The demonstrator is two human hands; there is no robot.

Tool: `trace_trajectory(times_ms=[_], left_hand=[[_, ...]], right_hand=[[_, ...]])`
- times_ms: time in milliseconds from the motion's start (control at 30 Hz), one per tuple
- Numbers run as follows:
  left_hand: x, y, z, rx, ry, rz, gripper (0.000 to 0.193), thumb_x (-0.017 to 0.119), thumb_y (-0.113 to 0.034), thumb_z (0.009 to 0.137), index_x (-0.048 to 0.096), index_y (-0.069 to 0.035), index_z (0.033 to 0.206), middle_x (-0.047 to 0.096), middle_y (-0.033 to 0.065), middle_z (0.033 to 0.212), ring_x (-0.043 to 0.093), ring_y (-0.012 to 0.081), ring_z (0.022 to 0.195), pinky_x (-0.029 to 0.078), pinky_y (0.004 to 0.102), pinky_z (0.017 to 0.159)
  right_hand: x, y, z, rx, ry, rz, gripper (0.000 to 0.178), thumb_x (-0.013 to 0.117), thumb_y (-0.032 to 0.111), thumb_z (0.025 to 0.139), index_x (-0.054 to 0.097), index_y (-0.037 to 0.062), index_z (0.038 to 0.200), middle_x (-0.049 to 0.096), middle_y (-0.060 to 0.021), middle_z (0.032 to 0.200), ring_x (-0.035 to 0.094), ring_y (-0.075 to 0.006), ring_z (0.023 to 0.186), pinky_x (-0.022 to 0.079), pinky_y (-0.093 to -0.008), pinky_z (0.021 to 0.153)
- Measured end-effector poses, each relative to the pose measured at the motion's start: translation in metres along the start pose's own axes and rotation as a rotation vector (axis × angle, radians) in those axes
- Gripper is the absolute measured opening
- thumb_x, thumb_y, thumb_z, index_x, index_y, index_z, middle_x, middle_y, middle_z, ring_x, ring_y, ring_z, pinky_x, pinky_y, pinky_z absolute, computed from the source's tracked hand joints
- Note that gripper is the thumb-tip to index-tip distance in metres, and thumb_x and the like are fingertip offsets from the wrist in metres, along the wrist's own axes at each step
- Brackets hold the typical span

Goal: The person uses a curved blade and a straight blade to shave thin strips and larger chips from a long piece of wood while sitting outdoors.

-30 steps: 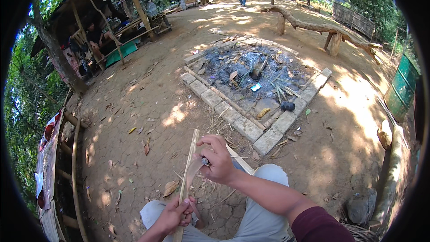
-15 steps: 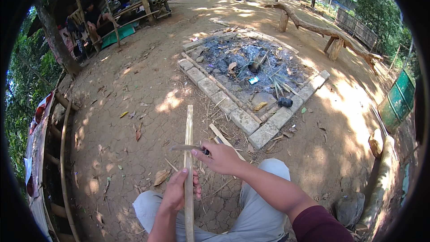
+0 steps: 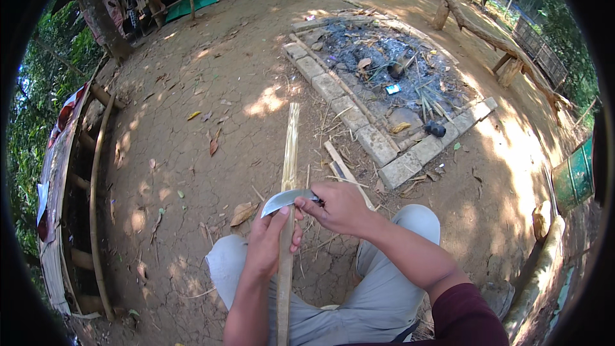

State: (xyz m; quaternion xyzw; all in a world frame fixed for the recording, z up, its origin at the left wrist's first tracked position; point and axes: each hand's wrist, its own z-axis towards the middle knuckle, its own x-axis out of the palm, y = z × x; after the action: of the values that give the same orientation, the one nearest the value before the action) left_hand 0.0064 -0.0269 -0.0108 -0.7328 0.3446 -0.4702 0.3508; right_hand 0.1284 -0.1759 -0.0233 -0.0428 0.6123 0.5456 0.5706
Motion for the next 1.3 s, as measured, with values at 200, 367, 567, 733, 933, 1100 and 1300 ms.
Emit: trace_trajectory(times_ms=[200,367,567,733,933,1100,1300], left_hand=[[-0.001,0.001,-0.005,0.069,0.015,0.055,0.030,0.056,-0.029,0.102,0.052,-0.003,0.116,0.057,0.0057,0.093,0.050,0.0099,0.057,0.037,0.0225,0.045],[-0.005,0.004,-0.009,0.123,0.003,0.047,0.030,0.057,-0.026,0.102,0.050,-0.003,0.119,0.057,0.0058,0.092,0.047,0.0085,0.057,0.036,0.0223,0.045],[-0.003,0.010,-0.006,0.106,-0.020,0.055,0.028,0.055,-0.024,0.103,0.048,-0.003,0.120,0.056,0.0055,0.092,0.046,0.0080,0.057,0.037,0.0217,0.047],[-0.001,0.004,-0.003,0.096,0.011,0.189,0.023,0.048,-0.024,0.106,0.051,-0.003,0.114,0.055,0.0070,0.092,0.047,0.0101,0.059,0.037,0.0231,0.049],[0.003,0.004,-0.003,-0.027,0.015,0.090,0.024,0.044,-0.027,0.107,0.051,-0.005,0.113,0.050,0.0039,0.090,0.042,0.0082,0.058,0.034,0.0216,0.048],[0.008,0.009,-0.006,-0.044,-0.067,0.161,0.025,0.041,-0.030,0.108,0.051,-0.007,0.113,0.046,-0.0007,0.084,0.037,0.0043,0.057,0.031,0.0198,0.047],[0.010,0.019,-0.010,0.023,-0.181,0.463,0.028,0.039,-0.030,0.108,0.053,-0.007,0.112,0.047,-0.0036,0.075,0.037,0.0033,0.053,0.034,0.0211,0.046]], right_hand=[[-0.001,0.008,0.001,-0.026,0.029,-0.025,0.053,0.058,0.054,0.094,0.054,0.0059,0.072,0.057,-0.0138,0.062,0.060,-0.0365,0.059,0.045,-0.0441,0.052],[0.003,0.014,0.003,-0.072,0.004,-0.063,0.055,0.057,0.056,0.093,0.056,0.0062,0.070,0.059,-0.0157,0.060,0.062,-0.0376,0.057,0.046,-0.0459,0.051],[0.007,0.005,0.005,-0.097,-0.034,-0.125,0.057,0.056,0.059,0.092,0.059,0.0062,0.071,0.061,-0.0163,0.060,0.064,-0.0376,0.057,0.048,-0.0470,0.051],[0.005,0.002,0.005,0.014,0.043,-0.150,0.061,0.051,0.061,0.094,0.060,0.0053,0.071,0.062,-0.0178,0.060,0.065,-0.0386,0.059,0.049,-0.0482,0.052],[-0.001,0.010,0.005,0.053,0.091,-0.132,0.066,0.046,0.065,0.094,0.061,0.0048,0.071,0.064,-0.0190,0.065,0.065,-0.0401,0.062,0.049,-0.0491,0.055],[0.013,-0.001,0.005,-0.016,-0.019,-0.187,0.064,0.051,0.066,0.091,0.059,0.0062,0.069,0.064,-0.0157,0.063,0.064,-0.0370,0.058,0.048,-0.0463,0.050],[0.001,0.006,0.020,0.095,0.112,-0.217,0.068,0.046,0.070,0.091,0.066,0.0055,0.077,0.067,-0.0177,0.069,0.067,-0.0391,0.065,0.051,-0.0484,0.055]])
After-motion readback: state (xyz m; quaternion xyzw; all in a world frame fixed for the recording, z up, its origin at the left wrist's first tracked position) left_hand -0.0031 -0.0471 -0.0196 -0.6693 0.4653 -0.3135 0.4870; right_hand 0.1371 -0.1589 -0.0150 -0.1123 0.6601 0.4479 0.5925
